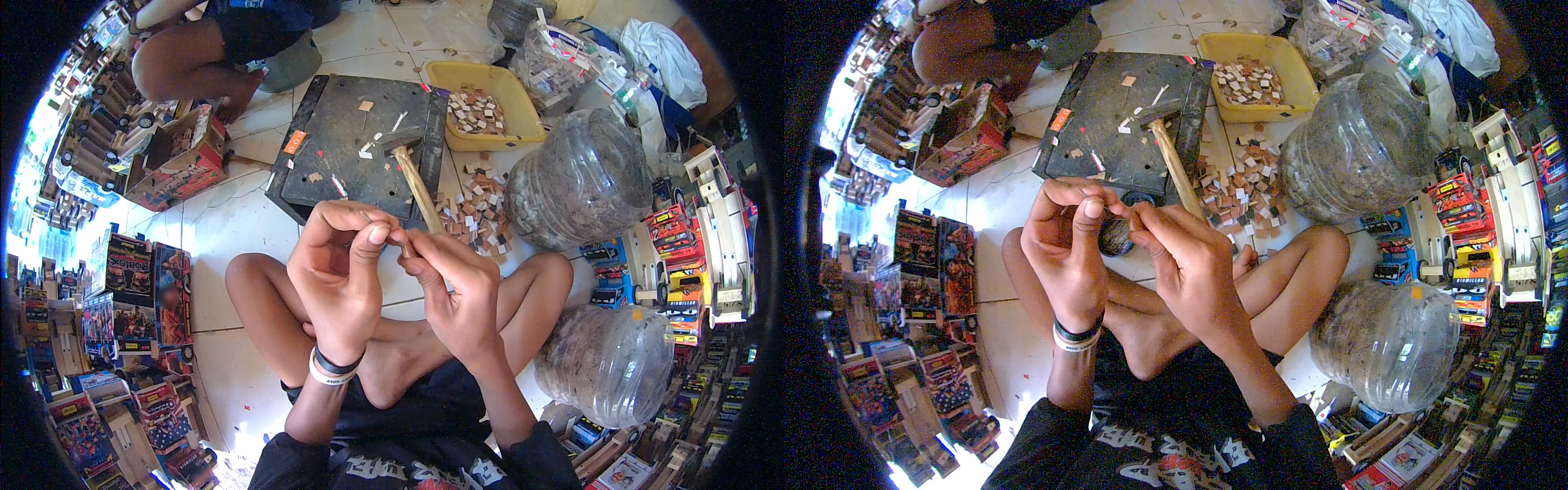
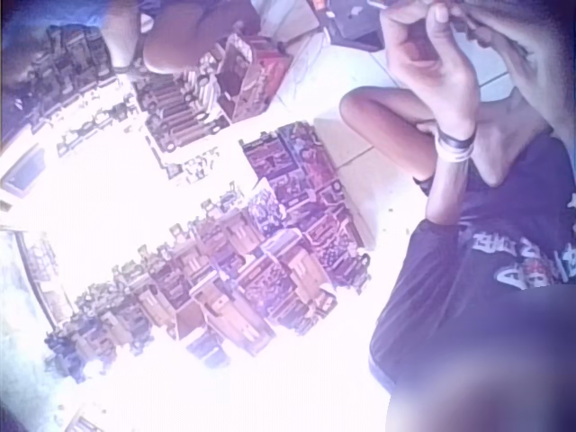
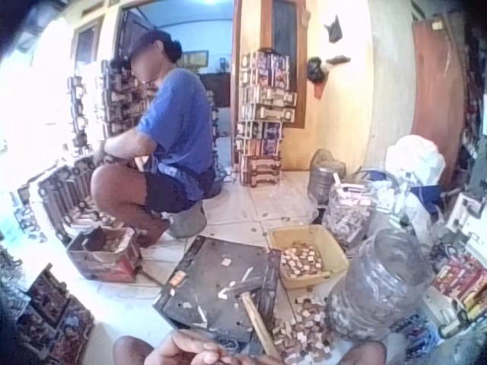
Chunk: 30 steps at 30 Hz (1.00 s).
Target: The person sits cross-legged on the floor and repeatedly uses a hammer to split small wooden matchstick blocks into smaller pieces on a dark work surface. The person picks up blocks, positions them, strikes them, and collects the resulting fragments.
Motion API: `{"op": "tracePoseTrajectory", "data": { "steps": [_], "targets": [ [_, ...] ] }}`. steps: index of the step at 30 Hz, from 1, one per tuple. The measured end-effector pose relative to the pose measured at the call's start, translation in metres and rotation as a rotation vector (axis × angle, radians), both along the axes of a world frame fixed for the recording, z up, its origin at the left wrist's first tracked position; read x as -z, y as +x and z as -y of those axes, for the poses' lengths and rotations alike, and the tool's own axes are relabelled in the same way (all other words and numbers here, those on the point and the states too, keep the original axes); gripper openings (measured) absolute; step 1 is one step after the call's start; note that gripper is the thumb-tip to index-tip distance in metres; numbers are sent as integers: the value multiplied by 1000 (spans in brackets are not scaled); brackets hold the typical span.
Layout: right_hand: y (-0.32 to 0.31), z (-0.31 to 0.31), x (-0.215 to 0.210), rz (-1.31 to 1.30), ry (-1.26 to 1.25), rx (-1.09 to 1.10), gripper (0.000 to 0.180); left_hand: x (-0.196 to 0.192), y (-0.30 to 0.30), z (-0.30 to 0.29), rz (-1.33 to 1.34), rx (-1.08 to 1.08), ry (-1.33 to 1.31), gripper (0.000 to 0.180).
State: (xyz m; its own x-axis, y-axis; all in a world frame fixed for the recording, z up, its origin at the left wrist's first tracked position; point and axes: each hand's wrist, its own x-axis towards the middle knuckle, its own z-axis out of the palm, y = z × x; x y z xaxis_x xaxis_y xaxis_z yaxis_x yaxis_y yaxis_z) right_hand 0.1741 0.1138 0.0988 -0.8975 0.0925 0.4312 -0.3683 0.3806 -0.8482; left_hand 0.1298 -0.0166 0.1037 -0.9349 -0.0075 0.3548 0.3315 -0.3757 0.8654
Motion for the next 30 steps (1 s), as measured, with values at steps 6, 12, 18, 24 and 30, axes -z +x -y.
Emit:
{"op": "tracePoseTrajectory", "data": {
  "steps": [6, 12, 18, 24, 30],
  "targets": [
    [-1, 1, 2, -27, -5, 0, 24, 1, -2, -4, -85, -64, -35, 10],
    [-3, 1, 4, -68, -3, 16, 25, 1, -3, -10, -109, -79, 7, 9],
    [-4, 2, 5, -97, 16, 39, 26, 0, -7, -9, -142, -63, -7, 7],
    [-8, 1, 2, -103, -8, 30, 25, -5, -5, 1, -31, 40, 39, 13],
    [-8, -1, 1, -54, -60, -1, 22, -2, -13, 6, -4, 158, 103, 25]
  ]
}}
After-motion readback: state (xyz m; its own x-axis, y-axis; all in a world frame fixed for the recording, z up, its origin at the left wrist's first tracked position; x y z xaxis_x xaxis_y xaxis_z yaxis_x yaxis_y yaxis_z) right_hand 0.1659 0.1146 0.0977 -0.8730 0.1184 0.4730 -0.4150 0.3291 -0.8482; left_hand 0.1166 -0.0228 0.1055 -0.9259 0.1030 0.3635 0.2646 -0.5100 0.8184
